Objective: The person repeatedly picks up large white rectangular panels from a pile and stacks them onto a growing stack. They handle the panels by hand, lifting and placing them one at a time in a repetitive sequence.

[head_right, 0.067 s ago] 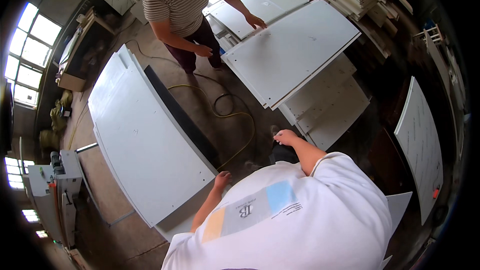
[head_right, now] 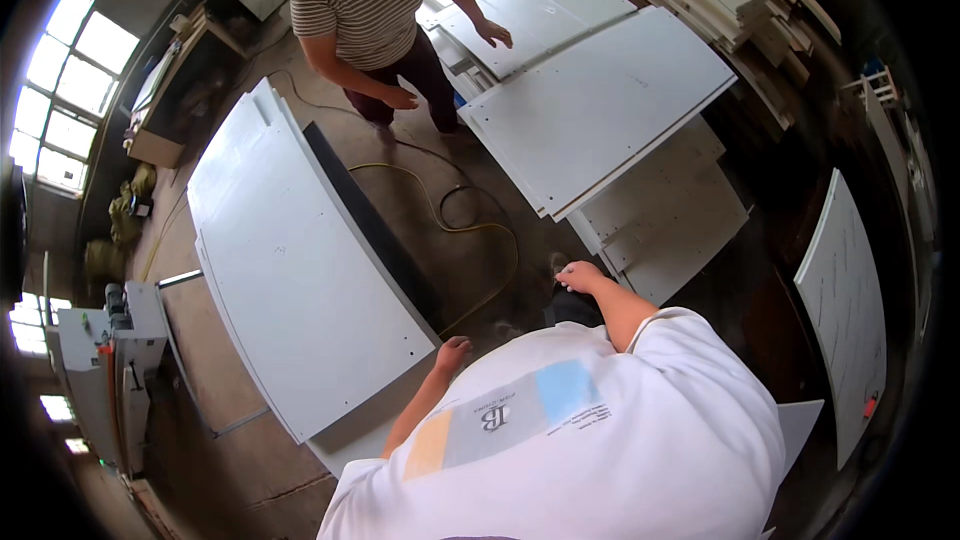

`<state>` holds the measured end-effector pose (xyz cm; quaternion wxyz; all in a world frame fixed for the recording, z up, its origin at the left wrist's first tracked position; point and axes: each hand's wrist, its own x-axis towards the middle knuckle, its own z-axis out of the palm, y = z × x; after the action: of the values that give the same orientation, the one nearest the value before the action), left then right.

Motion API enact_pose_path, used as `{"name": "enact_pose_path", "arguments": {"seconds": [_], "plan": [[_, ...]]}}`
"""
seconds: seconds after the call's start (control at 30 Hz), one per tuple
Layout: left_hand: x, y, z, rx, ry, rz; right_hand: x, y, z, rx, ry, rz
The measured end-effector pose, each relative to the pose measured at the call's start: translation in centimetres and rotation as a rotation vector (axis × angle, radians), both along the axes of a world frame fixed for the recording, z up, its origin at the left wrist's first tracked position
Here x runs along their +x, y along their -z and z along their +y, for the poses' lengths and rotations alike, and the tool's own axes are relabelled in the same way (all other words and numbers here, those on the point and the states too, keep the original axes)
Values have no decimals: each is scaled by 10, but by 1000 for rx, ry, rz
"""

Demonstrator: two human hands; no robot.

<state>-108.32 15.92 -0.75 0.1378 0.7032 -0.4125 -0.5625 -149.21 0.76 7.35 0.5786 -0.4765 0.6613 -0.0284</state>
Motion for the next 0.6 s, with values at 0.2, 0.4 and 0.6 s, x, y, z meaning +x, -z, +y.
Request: {"name": "enact_pose_path", "arguments": {"seconds": [0.2, 0.4, 0.6], "plan": [[-16, -47, -23, 13, -158, 135, -12, 6, -8, 38, 13, -16], [5, -37, 1, -27, -242, 51, 7, -11, -22, 37, -82, 11], [19, -15, 61, 79, -254, 40, 31, -8, -31, 25, -165, 1]]}}
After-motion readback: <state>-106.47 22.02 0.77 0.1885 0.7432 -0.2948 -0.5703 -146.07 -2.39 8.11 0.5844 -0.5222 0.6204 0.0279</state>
